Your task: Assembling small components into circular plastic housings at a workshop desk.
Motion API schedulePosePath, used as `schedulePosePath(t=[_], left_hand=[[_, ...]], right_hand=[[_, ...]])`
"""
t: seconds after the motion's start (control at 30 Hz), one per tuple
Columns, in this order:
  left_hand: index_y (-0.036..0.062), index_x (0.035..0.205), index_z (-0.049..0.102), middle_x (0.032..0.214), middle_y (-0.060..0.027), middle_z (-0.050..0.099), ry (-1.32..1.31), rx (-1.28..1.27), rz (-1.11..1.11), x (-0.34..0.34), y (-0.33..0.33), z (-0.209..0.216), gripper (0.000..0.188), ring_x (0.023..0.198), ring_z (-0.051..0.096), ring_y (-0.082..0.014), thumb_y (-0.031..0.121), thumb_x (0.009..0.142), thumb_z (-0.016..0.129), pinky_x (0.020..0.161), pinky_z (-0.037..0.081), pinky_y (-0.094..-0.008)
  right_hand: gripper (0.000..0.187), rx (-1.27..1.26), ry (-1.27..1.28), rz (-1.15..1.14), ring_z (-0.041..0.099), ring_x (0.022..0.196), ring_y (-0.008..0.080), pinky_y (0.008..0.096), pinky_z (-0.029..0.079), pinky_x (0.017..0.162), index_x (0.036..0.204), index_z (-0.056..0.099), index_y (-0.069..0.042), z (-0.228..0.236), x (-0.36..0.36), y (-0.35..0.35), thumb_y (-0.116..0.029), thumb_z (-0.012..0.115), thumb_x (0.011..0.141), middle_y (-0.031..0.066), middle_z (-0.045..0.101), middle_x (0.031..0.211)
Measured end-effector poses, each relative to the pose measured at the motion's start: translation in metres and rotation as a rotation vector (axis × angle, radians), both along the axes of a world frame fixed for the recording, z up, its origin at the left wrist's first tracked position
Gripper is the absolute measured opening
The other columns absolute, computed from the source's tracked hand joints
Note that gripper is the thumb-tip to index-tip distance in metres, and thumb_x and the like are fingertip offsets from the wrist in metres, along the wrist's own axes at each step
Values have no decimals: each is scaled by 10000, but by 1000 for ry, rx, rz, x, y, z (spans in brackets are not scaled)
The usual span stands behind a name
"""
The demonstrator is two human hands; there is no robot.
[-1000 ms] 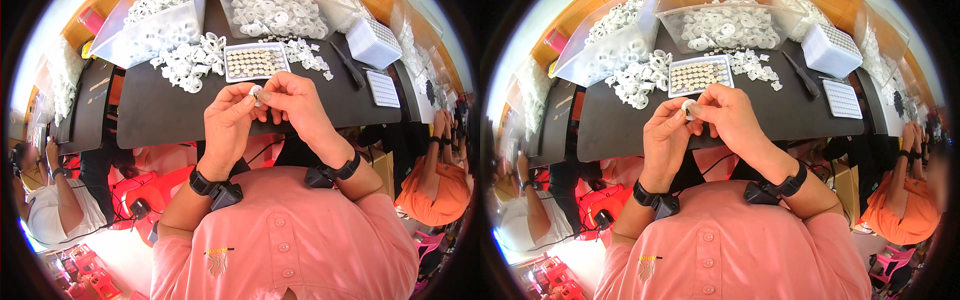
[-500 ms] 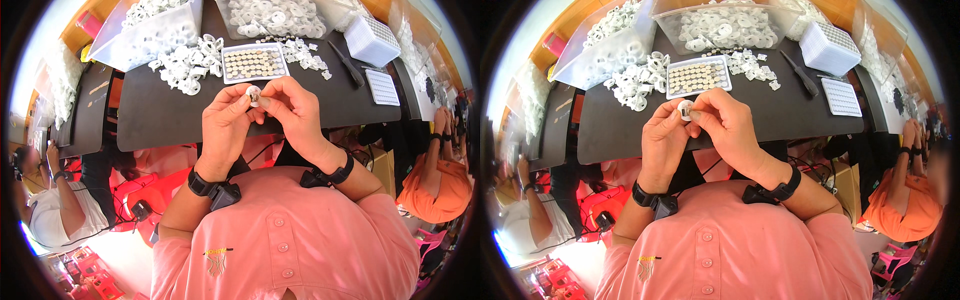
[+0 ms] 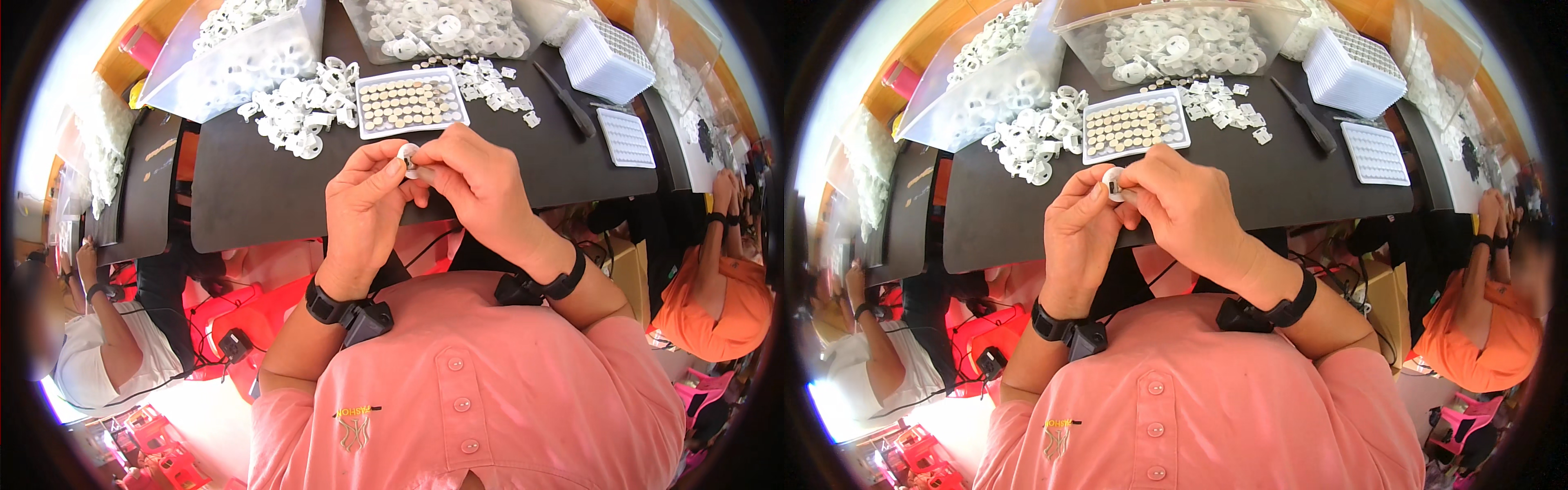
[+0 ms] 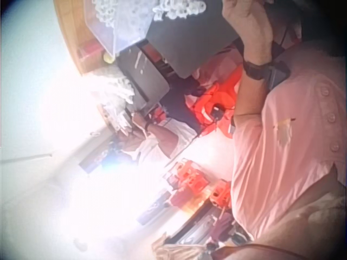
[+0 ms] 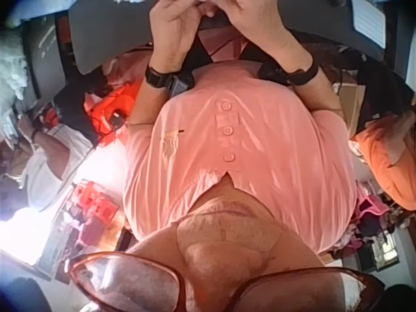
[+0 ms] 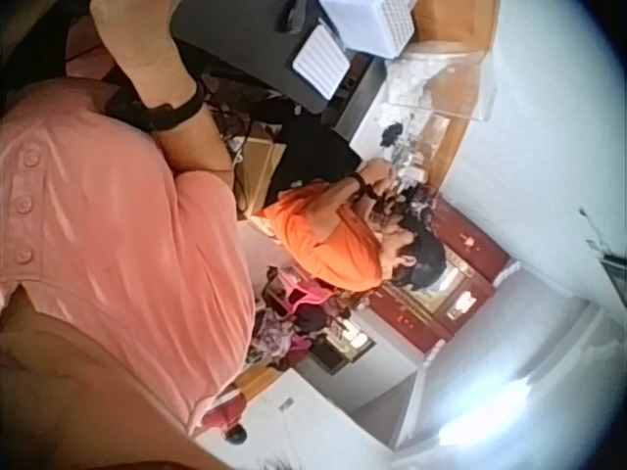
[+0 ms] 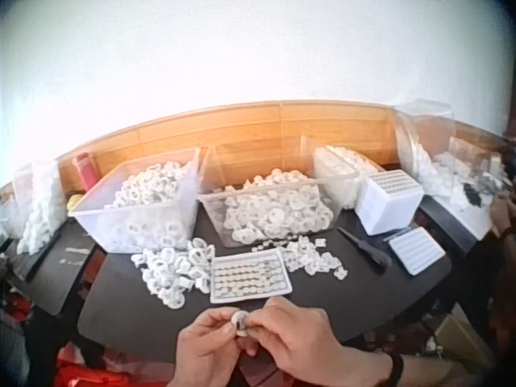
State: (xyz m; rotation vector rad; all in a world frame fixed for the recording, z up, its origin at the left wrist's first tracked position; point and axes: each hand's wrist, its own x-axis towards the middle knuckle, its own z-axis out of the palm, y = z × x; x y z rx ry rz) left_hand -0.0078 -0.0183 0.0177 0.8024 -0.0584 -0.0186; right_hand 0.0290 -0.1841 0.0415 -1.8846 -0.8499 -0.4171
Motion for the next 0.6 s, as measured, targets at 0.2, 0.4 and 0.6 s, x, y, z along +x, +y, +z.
schedulePosePath(t=[0.2,0.4,0.6], left_hand=[[-59,1170,590,1050,-157,671,17,-14,-9,1,-1,3,255,850,641,-239,111,982,617,703,517,-372],[-62,1174,588,1036,-164,667,20,-16,-36,3,1,3,266,842,638,-241,126,988,610,699,516,-373],[-59,1180,595,1027,-161,664,53,-2,-53,4,2,6,272,833,641,-242,142,996,606,689,515,-375]], right_hand=[[144,-117,-65,7,665,676,273,382,511,566,942,623,-73,6,12,2,-22,671,816,75,615,864],[168,-150,-154,-55,674,687,280,379,513,567,968,592,-74,3,10,7,-4,649,826,92,629,850],[130,48,266,99,687,647,258,351,509,572,962,562,-56,2,15,6,34,595,875,107,655,735]])
